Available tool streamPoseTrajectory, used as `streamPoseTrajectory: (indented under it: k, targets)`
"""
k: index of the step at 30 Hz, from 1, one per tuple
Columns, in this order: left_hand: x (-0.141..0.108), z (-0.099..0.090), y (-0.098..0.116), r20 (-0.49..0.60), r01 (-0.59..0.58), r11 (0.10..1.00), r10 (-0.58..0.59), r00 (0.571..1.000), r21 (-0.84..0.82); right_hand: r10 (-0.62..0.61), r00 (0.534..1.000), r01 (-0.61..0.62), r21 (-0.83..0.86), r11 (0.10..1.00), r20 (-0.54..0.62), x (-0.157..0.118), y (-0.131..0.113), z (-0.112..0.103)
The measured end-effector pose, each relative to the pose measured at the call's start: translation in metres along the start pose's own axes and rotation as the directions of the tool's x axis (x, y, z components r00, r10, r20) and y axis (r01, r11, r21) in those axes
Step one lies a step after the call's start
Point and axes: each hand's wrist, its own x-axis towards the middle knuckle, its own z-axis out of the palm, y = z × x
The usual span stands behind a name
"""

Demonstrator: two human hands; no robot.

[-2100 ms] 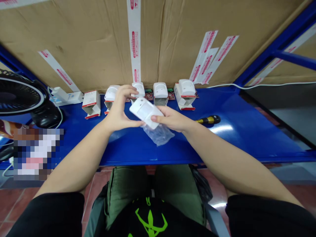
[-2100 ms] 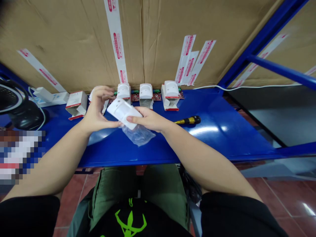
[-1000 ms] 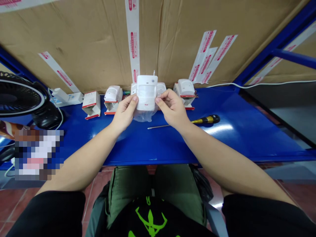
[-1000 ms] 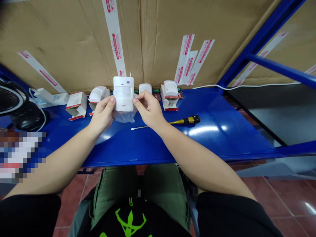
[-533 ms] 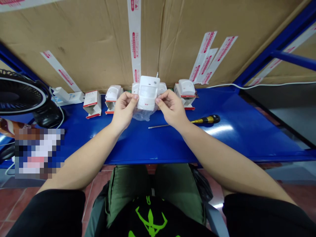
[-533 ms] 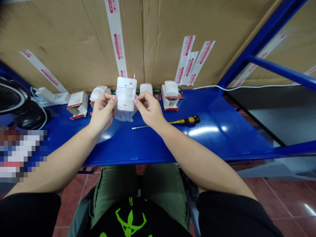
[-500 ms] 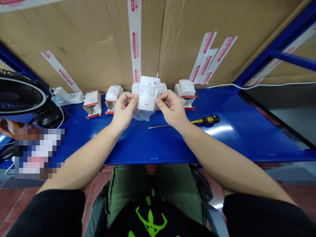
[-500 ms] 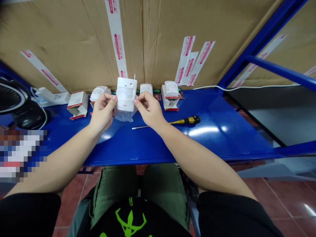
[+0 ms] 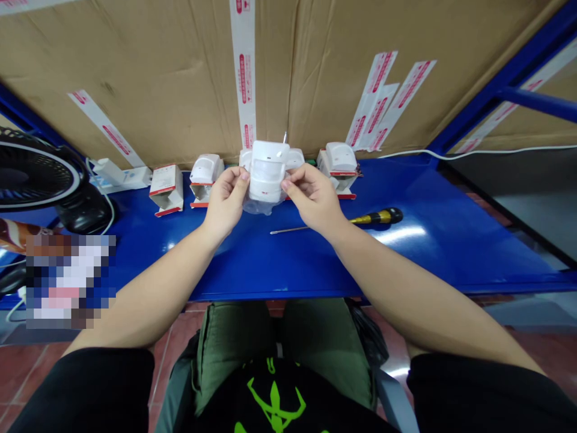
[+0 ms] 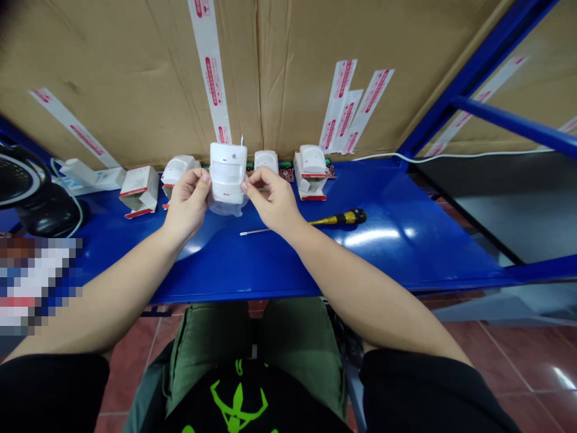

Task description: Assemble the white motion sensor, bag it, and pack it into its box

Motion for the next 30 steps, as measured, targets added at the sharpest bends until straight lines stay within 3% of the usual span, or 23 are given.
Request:
streamPoseTrajectory:
  k: [8, 16, 27, 30]
  targets:
    - [-0.002, 0.002, 0.003, -0.013, -0.152, 0.981, 0.154, 0.988, 0.119, -0.140, 0.990, 0.141, 0.076, 0.987, -0.016, 0.003, 0.002, 0.003]
    - [-0.006, 0.007, 0.010, -0.071, -0.190, 0.971, 0.202, 0.977, 0.144, 0.002, 1.000, -0.001, 0.103, 0.995, -0.010, 0.003, -0.005, 0.006]
    - [-0.006, 0.009, 0.014, -0.124, -0.314, 0.921, 0.349, 0.929, 0.232, -0.121, 0.989, 0.122, 0.011, 0.992, -0.082, 0.004, -0.007, -0.002]
    - [-0.006, 0.008, 0.012, -0.081, -0.281, 0.938, 0.302, 0.950, 0.203, -0.077, 0.995, 0.079, 0.020, 0.997, -0.069, 0.005, -0.007, -0.002]
